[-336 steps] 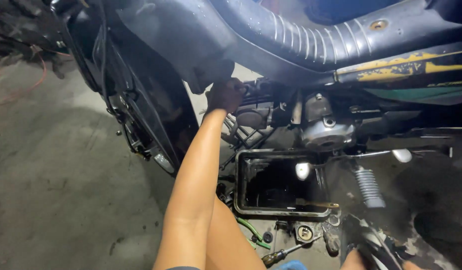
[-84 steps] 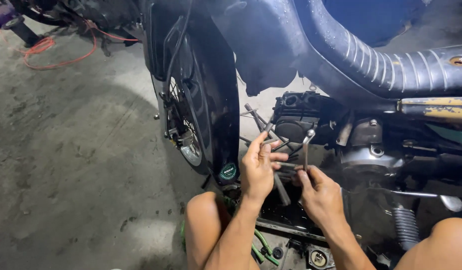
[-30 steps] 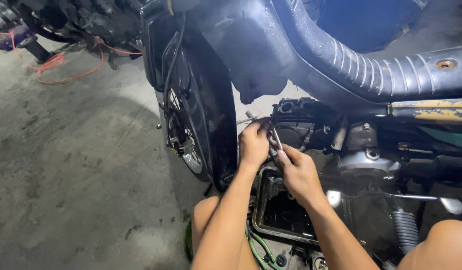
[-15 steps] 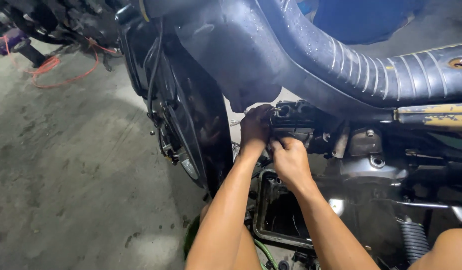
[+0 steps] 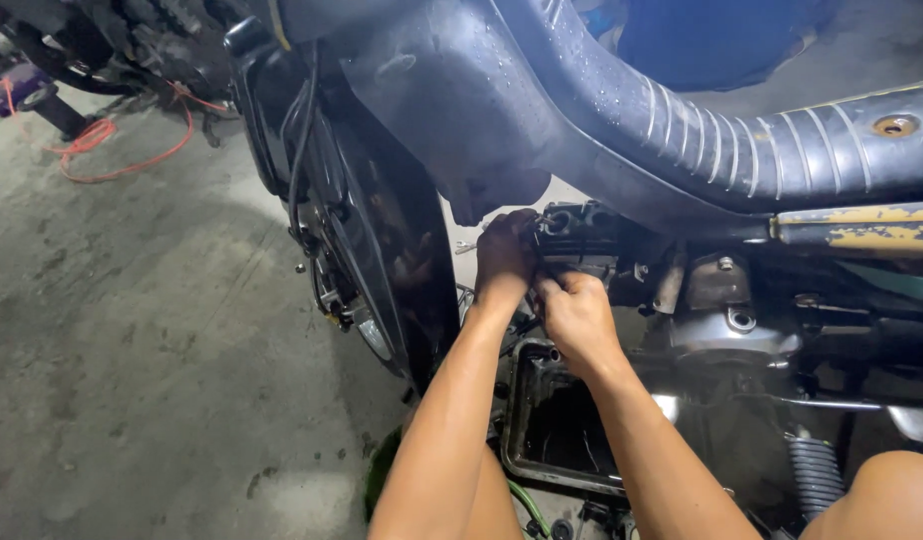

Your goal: Using a T-handle wrench and a standard wrench to loosen bolts on a motorcycle engine cylinder head.

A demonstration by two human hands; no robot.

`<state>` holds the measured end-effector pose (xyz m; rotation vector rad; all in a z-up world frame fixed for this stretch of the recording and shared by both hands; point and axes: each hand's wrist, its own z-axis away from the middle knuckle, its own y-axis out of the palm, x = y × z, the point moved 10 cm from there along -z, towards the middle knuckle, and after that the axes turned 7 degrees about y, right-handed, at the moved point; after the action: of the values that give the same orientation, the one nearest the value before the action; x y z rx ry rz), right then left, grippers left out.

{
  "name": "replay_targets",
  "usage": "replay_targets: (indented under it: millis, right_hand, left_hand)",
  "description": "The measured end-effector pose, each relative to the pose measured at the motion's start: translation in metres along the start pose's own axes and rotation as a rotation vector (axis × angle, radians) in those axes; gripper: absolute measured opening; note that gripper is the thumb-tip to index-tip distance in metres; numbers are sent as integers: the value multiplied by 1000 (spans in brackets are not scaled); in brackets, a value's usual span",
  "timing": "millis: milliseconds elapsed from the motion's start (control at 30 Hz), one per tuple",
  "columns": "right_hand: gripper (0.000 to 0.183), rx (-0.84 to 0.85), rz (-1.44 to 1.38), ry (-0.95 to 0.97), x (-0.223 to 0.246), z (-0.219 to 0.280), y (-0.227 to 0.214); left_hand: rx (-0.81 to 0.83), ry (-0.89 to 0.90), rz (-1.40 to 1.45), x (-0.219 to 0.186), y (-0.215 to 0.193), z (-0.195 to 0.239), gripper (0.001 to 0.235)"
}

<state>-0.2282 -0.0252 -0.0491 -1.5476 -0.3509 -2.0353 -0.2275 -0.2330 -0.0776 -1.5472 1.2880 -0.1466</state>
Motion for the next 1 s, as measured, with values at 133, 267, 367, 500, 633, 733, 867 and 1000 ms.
replay_targets:
  millis: [133, 267, 367, 500, 633, 733, 867, 1000]
  right_hand:
    - [32, 5, 35, 7, 2, 1, 1]
    - [31, 12, -10, 9, 12, 12, -3]
    - [31, 18, -17, 6, 8, 7, 0]
    - [30, 16, -23, 19, 10, 9, 0]
    - [29, 2, -81, 30, 4, 8, 7]
    - [27, -29, -188, 62, -1, 11, 12]
    - [31, -30, -93, 37, 9, 16, 21]
    - [31, -32, 24, 64, 34, 49, 16]
  left_hand:
    - [4, 69, -95, -6, -1, -2, 38]
    - [1, 67, -91, -11, -7, 2, 37]
    - [-3, 91, -134, -11, -1, -4, 31]
    - [4, 75, -149, -8, 2, -9, 28]
    - [37, 80, -222, -13, -5, -9, 37]
    - [129, 159, -209, -34, -21, -5, 44]
    - [254, 193, -375, -87, -58, -12, 43]
    - [332, 32, -431, -70, -39, -23, 36]
